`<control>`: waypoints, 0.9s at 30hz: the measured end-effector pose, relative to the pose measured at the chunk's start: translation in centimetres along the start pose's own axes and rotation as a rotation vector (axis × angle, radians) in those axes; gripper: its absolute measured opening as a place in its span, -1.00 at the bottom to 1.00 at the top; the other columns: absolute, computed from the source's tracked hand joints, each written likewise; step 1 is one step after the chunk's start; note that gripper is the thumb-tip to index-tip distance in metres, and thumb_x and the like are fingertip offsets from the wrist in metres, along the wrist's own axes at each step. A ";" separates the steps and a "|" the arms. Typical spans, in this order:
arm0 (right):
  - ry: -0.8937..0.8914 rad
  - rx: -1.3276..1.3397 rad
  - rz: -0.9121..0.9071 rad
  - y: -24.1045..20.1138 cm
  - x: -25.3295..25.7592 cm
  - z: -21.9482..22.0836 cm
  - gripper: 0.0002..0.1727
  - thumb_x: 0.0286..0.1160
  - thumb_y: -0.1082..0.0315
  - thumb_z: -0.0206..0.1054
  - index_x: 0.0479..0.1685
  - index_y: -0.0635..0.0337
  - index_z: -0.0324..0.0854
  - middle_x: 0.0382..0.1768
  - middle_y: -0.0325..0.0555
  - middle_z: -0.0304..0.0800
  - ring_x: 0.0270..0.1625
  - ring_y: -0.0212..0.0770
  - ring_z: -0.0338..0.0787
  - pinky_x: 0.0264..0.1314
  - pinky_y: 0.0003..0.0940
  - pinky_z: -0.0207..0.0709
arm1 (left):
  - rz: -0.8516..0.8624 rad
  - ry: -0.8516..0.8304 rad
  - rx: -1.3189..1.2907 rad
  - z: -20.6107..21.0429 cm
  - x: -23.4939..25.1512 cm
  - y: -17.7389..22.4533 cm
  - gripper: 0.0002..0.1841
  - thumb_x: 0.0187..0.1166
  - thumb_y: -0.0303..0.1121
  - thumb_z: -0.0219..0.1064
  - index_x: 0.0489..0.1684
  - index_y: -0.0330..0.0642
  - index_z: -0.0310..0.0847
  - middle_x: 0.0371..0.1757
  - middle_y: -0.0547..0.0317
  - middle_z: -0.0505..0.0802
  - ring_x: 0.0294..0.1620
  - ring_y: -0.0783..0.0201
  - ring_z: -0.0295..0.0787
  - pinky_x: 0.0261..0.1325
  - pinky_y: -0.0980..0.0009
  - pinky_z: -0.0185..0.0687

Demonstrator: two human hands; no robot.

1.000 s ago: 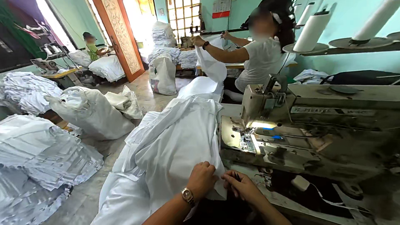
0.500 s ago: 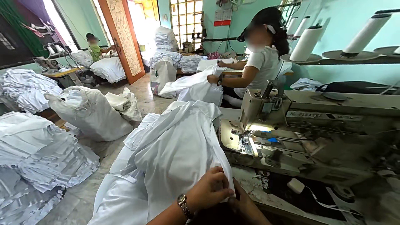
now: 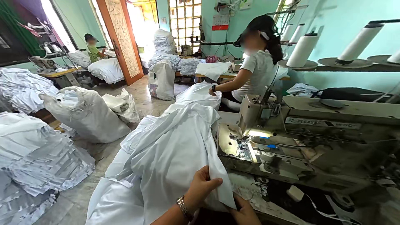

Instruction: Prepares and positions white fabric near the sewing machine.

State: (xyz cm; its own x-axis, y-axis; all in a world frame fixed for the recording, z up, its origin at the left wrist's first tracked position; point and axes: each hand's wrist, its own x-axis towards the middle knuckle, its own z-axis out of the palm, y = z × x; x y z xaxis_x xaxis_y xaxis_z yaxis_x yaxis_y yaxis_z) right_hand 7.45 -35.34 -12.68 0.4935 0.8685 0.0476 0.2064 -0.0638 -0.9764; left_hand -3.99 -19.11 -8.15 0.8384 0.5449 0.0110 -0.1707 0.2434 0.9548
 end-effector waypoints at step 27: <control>0.048 0.226 -0.029 -4.5 -0.5 0.1 -0.61 0.02 0.60 0.67 -0.08 0.28 0.73 -0.26 -0.31 0.94 -0.16 -0.48 0.90 0.07 -0.43 0.82 | 0.366 -0.297 0.802 -0.7 -2.9 -0.7 -0.88 0.42 -0.49 0.49 -0.27 -0.37 0.71 -0.33 -0.03 0.80 -0.31 0.20 0.75 -0.19 0.28 0.69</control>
State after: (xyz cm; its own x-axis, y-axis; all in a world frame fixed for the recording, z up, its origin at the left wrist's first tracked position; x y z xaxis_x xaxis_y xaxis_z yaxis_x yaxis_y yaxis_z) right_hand 6.22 -35.48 -8.30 0.5311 0.8434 0.0814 0.0292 0.0777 -0.9965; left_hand -6.70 -20.32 -9.07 0.9201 0.2230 0.3220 -0.1349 -0.5912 0.7951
